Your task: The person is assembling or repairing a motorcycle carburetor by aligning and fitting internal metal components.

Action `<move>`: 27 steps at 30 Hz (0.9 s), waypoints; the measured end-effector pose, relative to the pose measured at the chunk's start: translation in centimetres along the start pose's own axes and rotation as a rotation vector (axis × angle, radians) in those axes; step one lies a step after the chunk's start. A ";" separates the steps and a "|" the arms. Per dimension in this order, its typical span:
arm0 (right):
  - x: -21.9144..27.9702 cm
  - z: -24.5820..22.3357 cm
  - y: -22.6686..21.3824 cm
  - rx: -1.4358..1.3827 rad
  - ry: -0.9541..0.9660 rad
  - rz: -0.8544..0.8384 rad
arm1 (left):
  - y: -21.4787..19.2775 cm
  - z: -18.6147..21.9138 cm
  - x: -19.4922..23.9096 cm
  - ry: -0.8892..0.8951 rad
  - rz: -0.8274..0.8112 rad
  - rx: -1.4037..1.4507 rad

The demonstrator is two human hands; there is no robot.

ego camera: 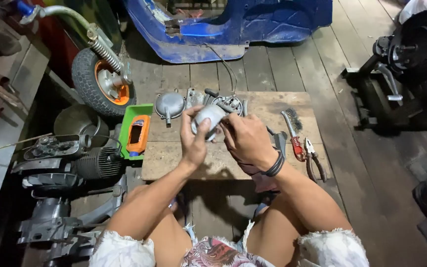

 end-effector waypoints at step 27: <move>0.4 0.2 0.2 -0.009 -0.007 -0.018 | -1.3 -4.1 -0.1 -0.061 0.046 -0.015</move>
Point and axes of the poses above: each hand's wrist, its own x-axis away from the middle knuckle, its own y-axis out of the palm, z = x × y, the point moved 8 cm from there along -x, towards the middle knuckle, and after that the axes turned 15 degrees about z, right-handed, at the moved point
